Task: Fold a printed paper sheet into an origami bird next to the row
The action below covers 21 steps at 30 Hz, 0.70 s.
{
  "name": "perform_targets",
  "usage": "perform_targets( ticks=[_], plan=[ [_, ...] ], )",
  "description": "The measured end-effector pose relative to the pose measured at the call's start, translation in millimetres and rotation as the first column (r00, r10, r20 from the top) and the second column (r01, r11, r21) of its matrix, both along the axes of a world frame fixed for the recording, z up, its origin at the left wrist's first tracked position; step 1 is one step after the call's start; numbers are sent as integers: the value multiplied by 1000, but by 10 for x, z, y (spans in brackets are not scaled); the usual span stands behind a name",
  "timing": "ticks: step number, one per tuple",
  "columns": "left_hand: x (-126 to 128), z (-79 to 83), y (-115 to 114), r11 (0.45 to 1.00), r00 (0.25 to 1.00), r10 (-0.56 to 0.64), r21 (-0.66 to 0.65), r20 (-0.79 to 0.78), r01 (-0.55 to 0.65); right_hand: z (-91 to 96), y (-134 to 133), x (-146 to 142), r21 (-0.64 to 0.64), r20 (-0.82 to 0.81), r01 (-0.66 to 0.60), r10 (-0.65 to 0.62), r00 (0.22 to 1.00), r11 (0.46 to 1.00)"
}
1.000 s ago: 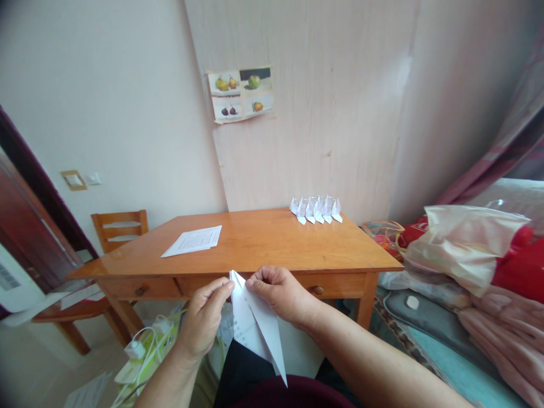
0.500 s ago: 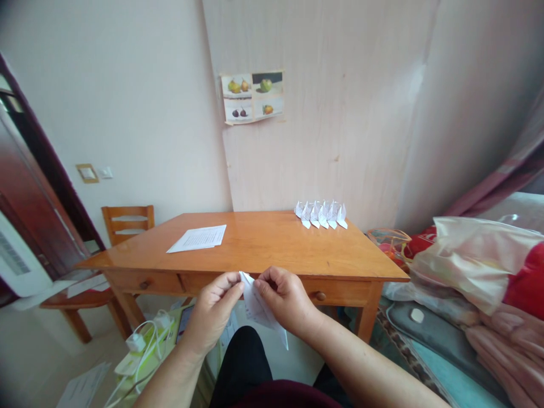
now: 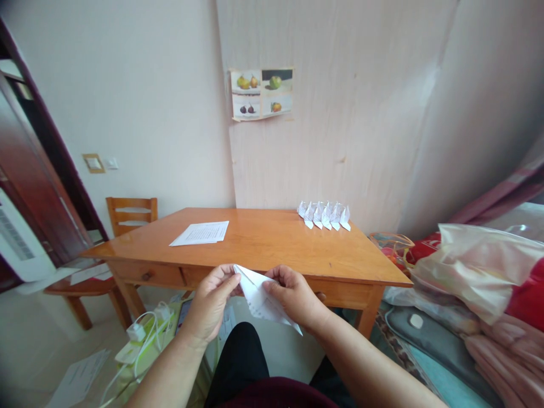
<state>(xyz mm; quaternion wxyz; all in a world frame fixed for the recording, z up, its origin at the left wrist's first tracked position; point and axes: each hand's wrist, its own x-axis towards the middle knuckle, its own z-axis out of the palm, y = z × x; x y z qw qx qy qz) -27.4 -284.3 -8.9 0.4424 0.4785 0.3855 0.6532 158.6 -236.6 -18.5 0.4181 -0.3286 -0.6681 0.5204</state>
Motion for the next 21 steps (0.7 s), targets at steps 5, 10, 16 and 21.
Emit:
perform_targets(
  ticks=[5, 10, 16, 21],
  plan=[
    [-19, 40, -17, 999, 999, -22, -28, 31, 23, 49, 14, 51, -48, -18, -14, 13, 1000, 999],
    [-15, 62, -13, 999, 999, -16, -38, 43, 17, 110, -30, 46, -115, -96, -27, 16, 995, 993],
    [-10, -20, 2, 976, 975, 211, 61, -72, -207, 88, -40, 16, -160, -217, -45, 10, 976, 986],
    [-4, -15, -7, 980, 953, 185, 112, -240, -162, 93, -55, -8, -123, -226, -4, -24, 974, 992]
  ],
)
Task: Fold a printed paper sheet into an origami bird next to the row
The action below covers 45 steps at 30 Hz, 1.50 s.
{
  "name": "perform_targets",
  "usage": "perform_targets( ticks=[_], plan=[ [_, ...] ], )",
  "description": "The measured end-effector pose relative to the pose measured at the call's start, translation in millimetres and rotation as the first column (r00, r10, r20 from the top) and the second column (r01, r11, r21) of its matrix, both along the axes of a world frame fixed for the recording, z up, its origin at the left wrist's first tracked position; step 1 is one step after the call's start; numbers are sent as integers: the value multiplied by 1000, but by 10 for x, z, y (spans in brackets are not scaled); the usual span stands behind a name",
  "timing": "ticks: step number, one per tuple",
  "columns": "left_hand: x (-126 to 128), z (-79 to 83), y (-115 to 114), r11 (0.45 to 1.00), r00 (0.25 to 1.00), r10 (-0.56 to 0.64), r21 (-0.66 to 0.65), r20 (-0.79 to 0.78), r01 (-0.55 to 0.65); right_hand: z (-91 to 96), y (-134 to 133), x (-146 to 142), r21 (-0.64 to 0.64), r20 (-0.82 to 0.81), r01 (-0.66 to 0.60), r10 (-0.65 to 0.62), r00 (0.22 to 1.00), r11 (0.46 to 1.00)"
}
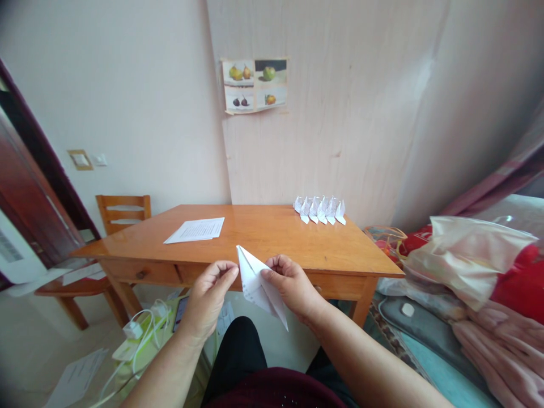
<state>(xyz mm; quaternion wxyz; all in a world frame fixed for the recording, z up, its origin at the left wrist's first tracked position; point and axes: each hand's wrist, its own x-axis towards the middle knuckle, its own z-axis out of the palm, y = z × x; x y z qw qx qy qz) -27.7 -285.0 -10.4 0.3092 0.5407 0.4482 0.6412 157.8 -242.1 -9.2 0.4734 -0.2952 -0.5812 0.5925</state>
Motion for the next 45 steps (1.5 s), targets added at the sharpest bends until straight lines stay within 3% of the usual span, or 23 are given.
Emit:
perform_targets(
  ticks=[9, 15, 19, 22, 29, 34, 45],
  plan=[
    [3, 45, 33, 996, 996, -57, -59, 72, 61, -15, -43, -47, 110, 89, 11, -21, 996, 994],
    [-32, 113, 14, 994, 996, -83, -74, 24, 84, 46, 4, -19, 330, 208, 166, -243, 948, 929],
    [-30, 157, -15, 988, 992, -126, -94, -18, 124, 161, 17, -60, 379, 188, 161, -246, 951, 911],
    [-24, 179, -38, 981, 987, -160, -118, -34, 155, 237, 11, -108, 341, 170, 115, -181, 969, 933],
    [-10, 214, -84, 973, 981, -192, -125, 18, 193, 294, -29, -162, 107, 89, -31, 22, 996, 994],
    [3, 224, -91, 962, 971, -223, -140, 92, 234, 311, -69, -187, 19, 29, -63, 63, 998, 998],
    [45, 240, -64, 967, 949, -197, -109, 245, 229, 258, -77, -212, -27, -21, -104, 104, 994, 994]
  ],
)
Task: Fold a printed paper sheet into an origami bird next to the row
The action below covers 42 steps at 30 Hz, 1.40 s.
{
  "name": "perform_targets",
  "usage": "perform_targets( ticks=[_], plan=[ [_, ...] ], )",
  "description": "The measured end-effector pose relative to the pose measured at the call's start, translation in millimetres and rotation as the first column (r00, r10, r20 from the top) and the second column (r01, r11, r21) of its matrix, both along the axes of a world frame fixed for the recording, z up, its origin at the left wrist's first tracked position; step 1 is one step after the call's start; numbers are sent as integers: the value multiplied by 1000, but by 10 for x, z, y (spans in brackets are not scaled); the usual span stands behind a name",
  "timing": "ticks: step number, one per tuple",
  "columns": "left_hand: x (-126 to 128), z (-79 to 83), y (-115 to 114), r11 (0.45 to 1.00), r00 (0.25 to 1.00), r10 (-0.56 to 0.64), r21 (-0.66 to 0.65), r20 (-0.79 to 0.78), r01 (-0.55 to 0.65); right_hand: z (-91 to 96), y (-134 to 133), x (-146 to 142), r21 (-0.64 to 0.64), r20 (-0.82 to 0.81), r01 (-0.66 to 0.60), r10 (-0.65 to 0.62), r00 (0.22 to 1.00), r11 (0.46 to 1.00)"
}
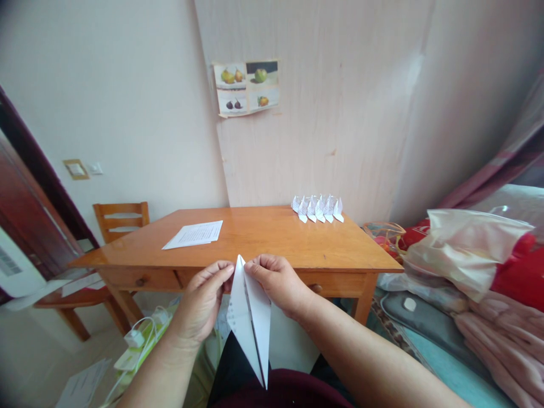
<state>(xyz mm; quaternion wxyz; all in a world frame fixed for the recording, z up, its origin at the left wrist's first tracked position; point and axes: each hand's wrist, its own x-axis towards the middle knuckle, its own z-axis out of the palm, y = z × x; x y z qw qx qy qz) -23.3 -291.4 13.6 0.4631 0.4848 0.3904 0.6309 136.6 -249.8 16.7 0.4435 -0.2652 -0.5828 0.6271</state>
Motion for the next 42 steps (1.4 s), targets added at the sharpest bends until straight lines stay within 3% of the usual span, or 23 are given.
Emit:
perform_targets(
  ticks=[15, 27, 42],
  plan=[
    [-28, -45, 27, 980, 965, -149, -99, 215, 173, -39, -14, 4, -2, -10, -33, 33, 999, 999],
    [3, 14, -8, 997, 996, -75, -33, 49, 76, -47, -32, 7, 60, 18, 10, -11, 1000, 998],
    [-6, 10, -19, 999, 1000, -31, -37, -7, 30, 3, 0, -15, 199, 56, 80, -93, 994, 977]
  ],
)
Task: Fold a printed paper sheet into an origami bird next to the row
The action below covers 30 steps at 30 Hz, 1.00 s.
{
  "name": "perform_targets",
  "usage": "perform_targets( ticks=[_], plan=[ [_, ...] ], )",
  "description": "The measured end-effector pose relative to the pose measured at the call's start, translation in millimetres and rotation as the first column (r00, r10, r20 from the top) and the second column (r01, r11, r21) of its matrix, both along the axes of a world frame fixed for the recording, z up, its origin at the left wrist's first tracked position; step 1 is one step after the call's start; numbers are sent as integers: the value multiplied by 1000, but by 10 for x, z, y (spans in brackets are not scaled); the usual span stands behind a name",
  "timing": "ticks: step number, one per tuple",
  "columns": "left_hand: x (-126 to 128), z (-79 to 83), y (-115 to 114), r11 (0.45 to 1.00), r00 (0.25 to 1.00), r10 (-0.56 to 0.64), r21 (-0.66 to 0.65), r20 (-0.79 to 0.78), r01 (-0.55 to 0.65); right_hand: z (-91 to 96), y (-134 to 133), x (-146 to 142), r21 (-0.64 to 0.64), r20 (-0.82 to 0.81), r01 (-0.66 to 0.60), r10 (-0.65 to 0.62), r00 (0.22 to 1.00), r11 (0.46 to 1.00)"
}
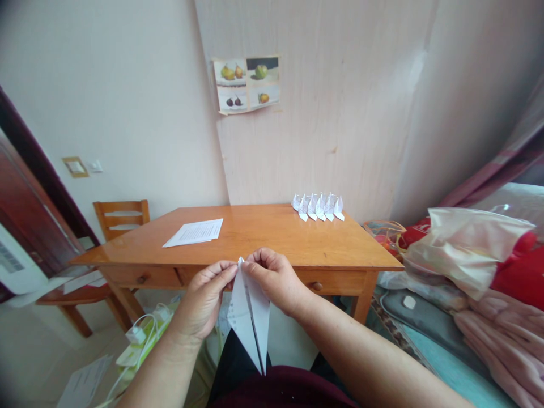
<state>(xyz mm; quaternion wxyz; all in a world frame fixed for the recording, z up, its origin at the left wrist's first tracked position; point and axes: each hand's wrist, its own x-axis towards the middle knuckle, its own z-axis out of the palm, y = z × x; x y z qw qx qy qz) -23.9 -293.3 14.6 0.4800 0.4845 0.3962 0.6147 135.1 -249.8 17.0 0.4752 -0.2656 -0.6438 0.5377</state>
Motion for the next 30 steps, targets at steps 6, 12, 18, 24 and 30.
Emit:
perform_targets(
  ticks=[6, 12, 18, 24, 30],
  plan=[
    [-39, 28, -41, 1000, 1000, 25, -1, 14, -25, 48, -2, -58, -4, 12, -20, 20, 1000, 1000],
    [-121, 83, -127, 999, 998, 33, -24, 60, -31, 73, -85, -183, -32, -26, -53, 53, 998, 998],
    [-228, 98, -187, 998, 997, 68, -20, 29, -67, 75, -122, -298, -18, -59, -67, 66, 996, 998],
    [-294, 53, -187, 997, 997, 72, -17, 10, -71, 61, -108, -350, -29, -53, -89, 88, 995, 996],
    [-304, 18, -189, 998, 997, 66, 7, -40, -66, 24, -88, -346, 2, -58, -74, 74, 996, 997]
  ],
)
